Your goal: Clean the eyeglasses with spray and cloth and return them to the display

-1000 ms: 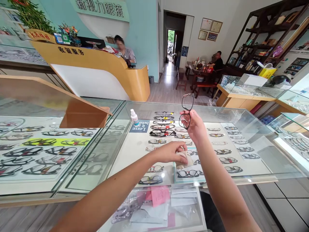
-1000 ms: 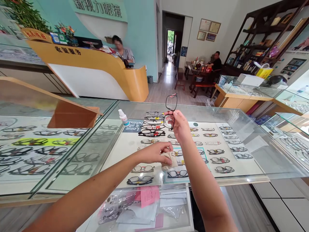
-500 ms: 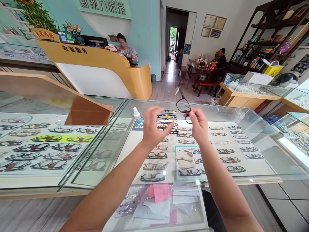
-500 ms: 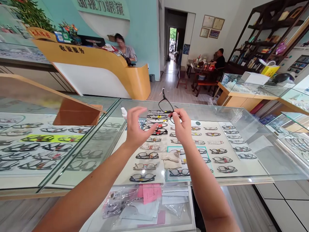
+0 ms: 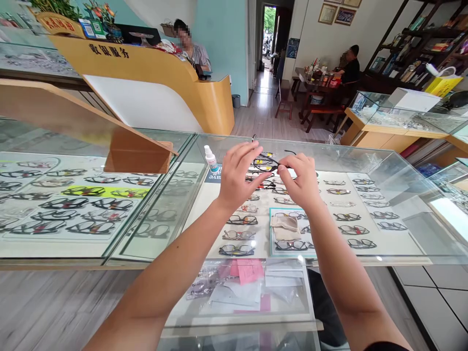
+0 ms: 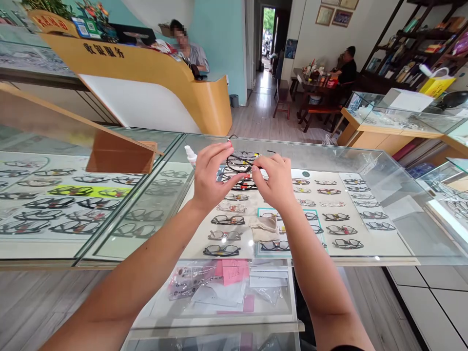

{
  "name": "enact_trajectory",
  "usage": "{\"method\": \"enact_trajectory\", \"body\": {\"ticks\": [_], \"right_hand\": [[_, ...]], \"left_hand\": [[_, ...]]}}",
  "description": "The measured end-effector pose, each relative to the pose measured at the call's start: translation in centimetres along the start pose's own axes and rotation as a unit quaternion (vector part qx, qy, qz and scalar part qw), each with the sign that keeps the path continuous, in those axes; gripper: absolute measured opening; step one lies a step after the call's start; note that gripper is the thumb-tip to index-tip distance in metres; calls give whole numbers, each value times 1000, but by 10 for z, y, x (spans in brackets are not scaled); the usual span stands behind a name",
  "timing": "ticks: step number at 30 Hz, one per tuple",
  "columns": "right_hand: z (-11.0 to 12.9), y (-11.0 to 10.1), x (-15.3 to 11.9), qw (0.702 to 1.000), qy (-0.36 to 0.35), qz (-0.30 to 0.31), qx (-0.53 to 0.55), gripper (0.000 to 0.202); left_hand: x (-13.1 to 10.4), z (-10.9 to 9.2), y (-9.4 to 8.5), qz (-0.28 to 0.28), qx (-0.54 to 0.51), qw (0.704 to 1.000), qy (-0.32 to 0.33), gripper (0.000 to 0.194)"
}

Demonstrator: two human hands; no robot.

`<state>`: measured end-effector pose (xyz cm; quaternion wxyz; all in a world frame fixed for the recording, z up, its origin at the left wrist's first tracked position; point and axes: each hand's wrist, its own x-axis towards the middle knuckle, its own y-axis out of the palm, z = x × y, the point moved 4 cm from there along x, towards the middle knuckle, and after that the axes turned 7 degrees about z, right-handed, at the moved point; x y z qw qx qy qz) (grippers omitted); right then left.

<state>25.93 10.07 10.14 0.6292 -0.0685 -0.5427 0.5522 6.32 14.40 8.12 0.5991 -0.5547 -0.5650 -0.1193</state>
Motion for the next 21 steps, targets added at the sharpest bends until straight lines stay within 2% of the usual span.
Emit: {"method": "enact_trajectory", "body": {"ticks": [8,12,15,17,19,21], "right_hand": [[-1,-2,0,1000,10,3,18,23],[3,-8,-1,998,-17,-52,39,18],[2,-12,-2,993,-23,-108,53,50],[0,-10,-2,992,-16,-115,54,69],[-3,-6,-2,992,-10,-111,58,76],[-6,-2,-2,992,-4,-111,65,71]], "left_hand": [[3,1,-2,33,-11,999,5,66],[4,2,-7,6,-19,1000,-12,67],[4,5,-13,-41,-22,998,-51,69],[4,8,-16,-71,-35,994,-74,70],[4,11,-17,-83,-50,991,-92,71],[4,13,-16,-85,-63,989,-103,72]]}}
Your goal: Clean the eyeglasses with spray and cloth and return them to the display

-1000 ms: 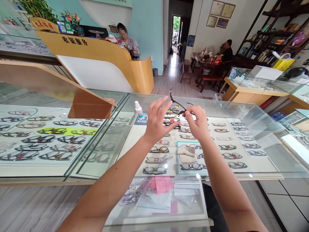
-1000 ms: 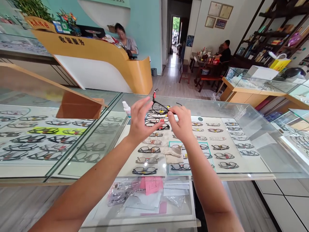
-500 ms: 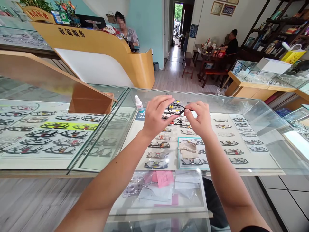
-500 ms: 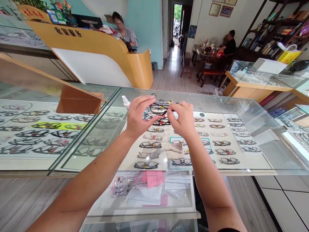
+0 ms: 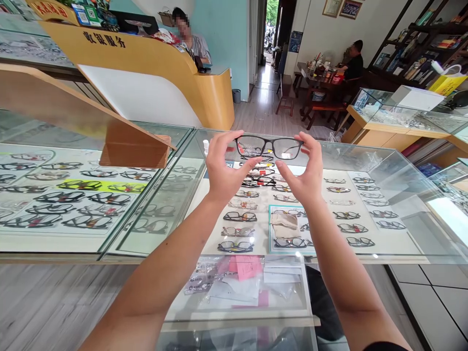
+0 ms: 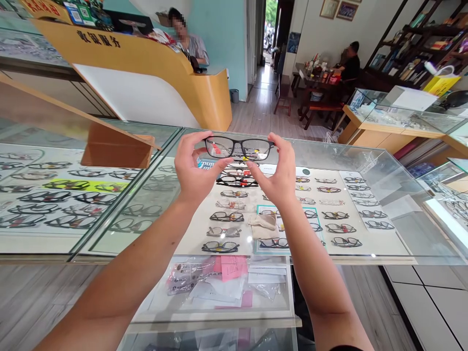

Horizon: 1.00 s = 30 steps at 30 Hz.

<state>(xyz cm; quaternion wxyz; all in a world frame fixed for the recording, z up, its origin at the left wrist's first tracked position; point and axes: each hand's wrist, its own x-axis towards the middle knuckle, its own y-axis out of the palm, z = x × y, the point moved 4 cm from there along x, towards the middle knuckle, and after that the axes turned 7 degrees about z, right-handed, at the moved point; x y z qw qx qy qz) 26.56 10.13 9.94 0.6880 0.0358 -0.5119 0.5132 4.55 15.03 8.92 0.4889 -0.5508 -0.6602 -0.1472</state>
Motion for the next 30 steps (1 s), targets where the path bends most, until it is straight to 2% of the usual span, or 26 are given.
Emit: {"method": "enact_trajectory", "body": {"ticks": [4,13,17,22,30], "right_hand": [[-2,1,-1,1000,9,-15,5,55],[-1,0,1,999,3,-31,35,52],[-5,2,2,999,18,-31,37,51],[-8,5,2,998,41,-28,41,49],[-4,6,-2,992,64,-60,86,52]], "left_hand": [[-1,2,2,1,-40,999,-5,71],[-3,8,4,4,-114,992,-44,70],[-1,9,5,-3,-157,985,-68,75],[2,13,5,-26,-220,971,-85,68],[0,15,3,-34,-228,968,-97,67]]}}
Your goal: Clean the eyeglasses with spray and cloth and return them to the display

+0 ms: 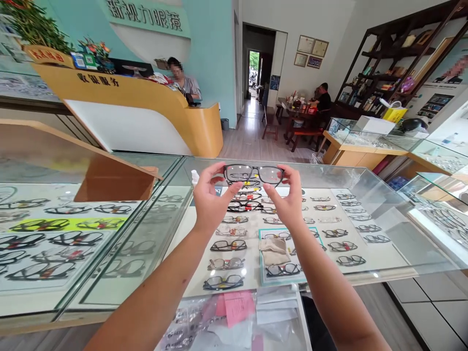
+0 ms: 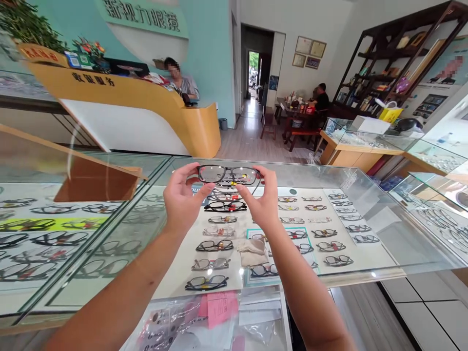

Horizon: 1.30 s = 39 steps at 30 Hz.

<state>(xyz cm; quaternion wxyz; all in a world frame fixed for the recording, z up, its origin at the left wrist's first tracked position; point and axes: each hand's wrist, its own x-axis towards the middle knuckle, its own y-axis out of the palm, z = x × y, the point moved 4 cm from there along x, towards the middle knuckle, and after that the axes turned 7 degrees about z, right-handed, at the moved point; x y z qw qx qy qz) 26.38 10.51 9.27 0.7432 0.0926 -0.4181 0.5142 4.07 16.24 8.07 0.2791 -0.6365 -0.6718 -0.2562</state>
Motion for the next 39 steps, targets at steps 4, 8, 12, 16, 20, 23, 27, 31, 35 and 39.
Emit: {"method": "enact_trajectory", "body": {"ticks": [4,8,12,16,20,23,27,31,35,39], "right_hand": [[-1,1,-1,1000,20,-10,-1,52],[1,2,-2,999,30,-14,-4,53],[-1,3,-5,998,47,-37,16,60],[-2,5,-7,997,43,-50,33,58],[2,4,-6,999,17,-43,29,51],[4,2,-6,999,0,-48,8,49],[5,1,-5,999,-8,-52,-4,48],[4,1,-6,999,-10,-51,-13,49],[4,0,-6,998,-15,-57,-31,49],[4,-1,-6,998,-22,-55,-34,48]], "left_hand": [[-2,-2,-2,-8,11,1000,-1,61],[-4,-4,-2,-6,22,1000,-4,58],[-5,-5,-2,-1,21,1000,7,57],[-4,-2,-2,-2,17,1000,8,59],[-3,0,-2,-1,8,1000,1,62],[-1,2,-1,6,3,1000,-5,65],[0,3,-1,12,17,1000,-5,63],[-1,6,-2,13,40,999,-12,61],[-3,5,-2,20,44,999,-7,59],[-4,2,-2,17,58,998,-10,58]]}}
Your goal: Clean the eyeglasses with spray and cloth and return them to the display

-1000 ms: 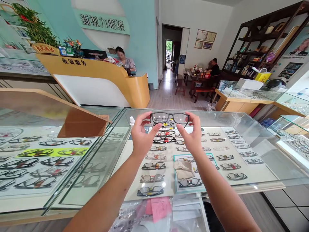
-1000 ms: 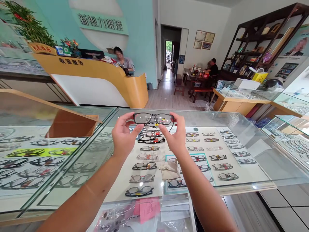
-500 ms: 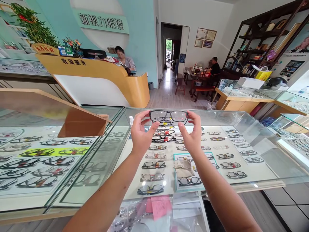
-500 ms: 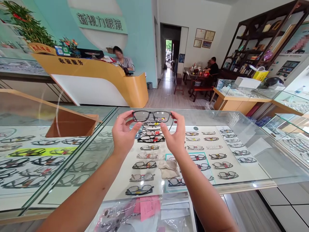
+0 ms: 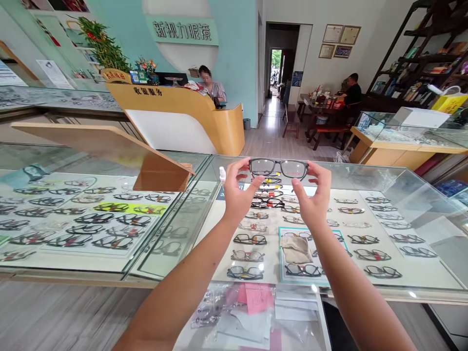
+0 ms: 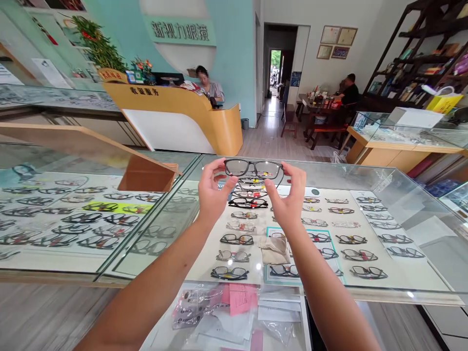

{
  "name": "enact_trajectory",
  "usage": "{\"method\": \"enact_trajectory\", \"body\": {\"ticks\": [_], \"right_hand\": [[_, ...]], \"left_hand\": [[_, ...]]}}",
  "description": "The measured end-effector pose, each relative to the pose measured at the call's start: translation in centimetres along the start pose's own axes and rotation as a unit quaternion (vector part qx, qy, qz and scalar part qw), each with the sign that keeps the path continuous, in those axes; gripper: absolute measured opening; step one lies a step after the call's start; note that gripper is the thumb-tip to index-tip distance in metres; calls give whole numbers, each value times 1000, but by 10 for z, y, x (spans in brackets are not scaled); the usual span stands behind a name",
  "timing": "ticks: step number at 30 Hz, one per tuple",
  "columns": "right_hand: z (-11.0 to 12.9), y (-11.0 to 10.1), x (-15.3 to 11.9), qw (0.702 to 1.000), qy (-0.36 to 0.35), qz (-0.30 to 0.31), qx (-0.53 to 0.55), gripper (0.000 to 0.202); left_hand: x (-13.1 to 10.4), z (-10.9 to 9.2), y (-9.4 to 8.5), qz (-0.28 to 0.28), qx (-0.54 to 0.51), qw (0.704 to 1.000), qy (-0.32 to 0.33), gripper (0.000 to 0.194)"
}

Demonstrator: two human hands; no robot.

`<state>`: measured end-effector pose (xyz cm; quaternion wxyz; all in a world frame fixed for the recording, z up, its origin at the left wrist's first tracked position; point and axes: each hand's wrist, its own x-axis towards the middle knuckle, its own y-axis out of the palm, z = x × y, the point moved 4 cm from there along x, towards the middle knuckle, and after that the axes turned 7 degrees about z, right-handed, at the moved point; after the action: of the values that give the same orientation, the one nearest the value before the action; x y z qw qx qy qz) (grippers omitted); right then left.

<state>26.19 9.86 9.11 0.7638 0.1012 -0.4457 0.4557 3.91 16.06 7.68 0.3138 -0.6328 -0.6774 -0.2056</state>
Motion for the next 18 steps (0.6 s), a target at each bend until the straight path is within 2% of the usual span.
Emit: {"method": "enact_trajectory", "body": {"ticks": [11,18], "right_hand": [[0,-1,0,1000,-2,-6,-7,47],[7,-5,1,998,-38,-35,-32,47]], "left_hand": [[0,-2,-1,-9,17,1000,12,60],[1,7,3,21,-22,999,-17,58]]}}
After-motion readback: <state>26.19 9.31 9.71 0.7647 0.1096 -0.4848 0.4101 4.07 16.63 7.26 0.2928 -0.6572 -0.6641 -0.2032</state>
